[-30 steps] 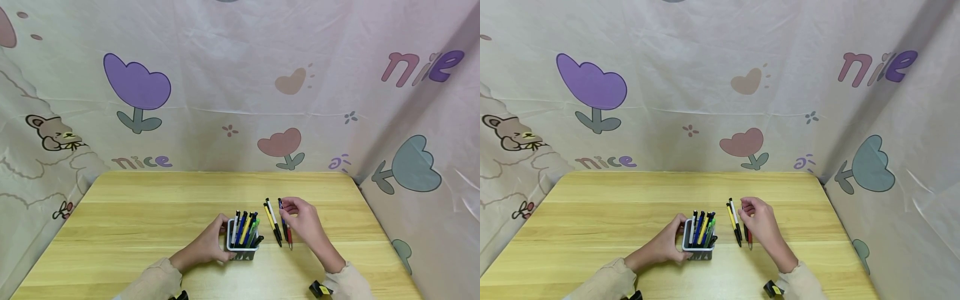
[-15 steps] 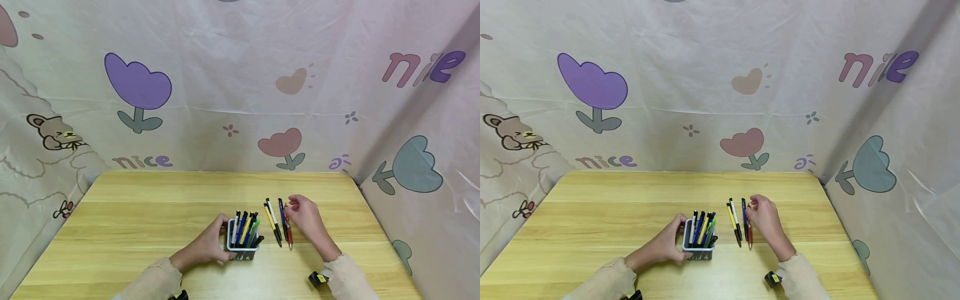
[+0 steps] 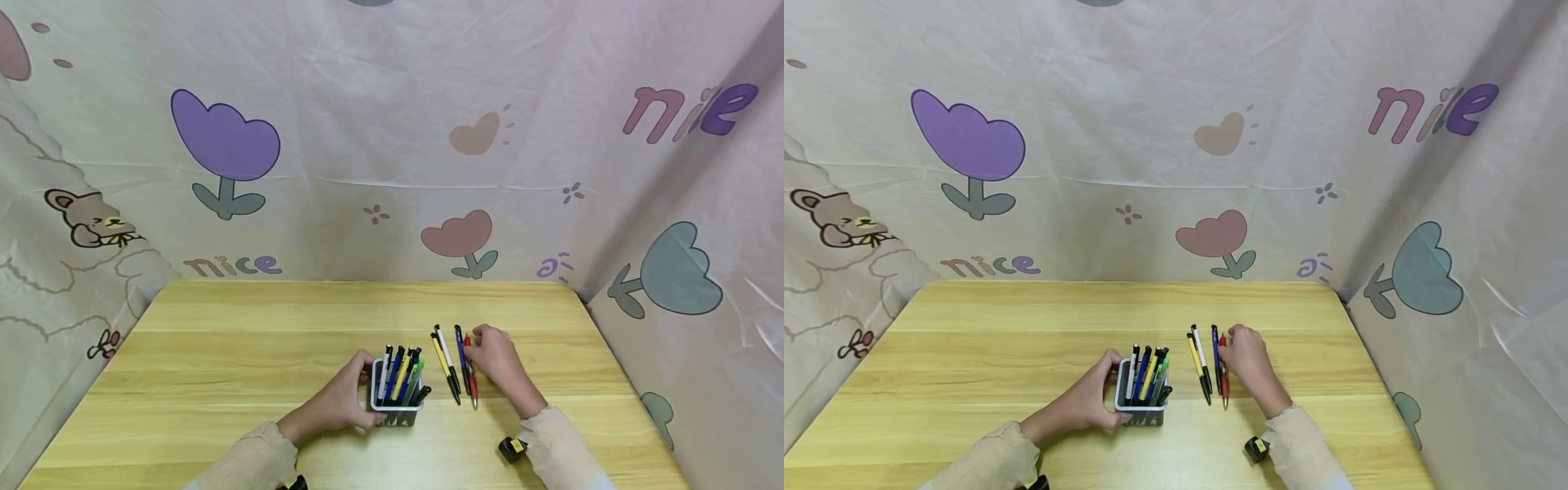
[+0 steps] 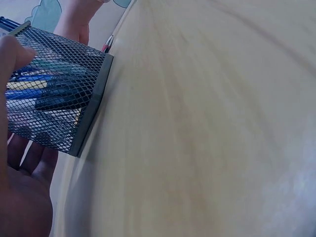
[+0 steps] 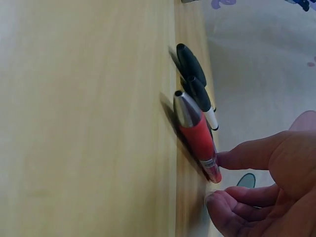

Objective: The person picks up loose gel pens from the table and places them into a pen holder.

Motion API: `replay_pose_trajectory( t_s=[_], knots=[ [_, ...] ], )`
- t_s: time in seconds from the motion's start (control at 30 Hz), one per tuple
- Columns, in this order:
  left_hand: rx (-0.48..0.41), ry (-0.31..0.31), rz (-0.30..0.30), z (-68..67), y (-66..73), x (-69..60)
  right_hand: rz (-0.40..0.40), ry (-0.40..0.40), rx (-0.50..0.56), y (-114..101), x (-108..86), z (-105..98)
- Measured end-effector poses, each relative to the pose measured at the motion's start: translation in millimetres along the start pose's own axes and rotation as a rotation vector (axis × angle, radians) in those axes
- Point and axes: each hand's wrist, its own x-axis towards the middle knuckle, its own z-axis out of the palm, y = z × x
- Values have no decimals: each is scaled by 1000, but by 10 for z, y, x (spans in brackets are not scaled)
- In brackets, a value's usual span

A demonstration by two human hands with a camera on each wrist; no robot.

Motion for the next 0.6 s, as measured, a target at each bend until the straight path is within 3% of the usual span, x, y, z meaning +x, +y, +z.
replay_pose_trajectory(
  t_s=[0.23,0.6],
  knots=[
    [1,6,-1,4,16,-8,32,-20,-50,-8,41,-19],
    [15,6,25,10,-27,-2,78,-90,-11,4,44,-56]
  ],
)
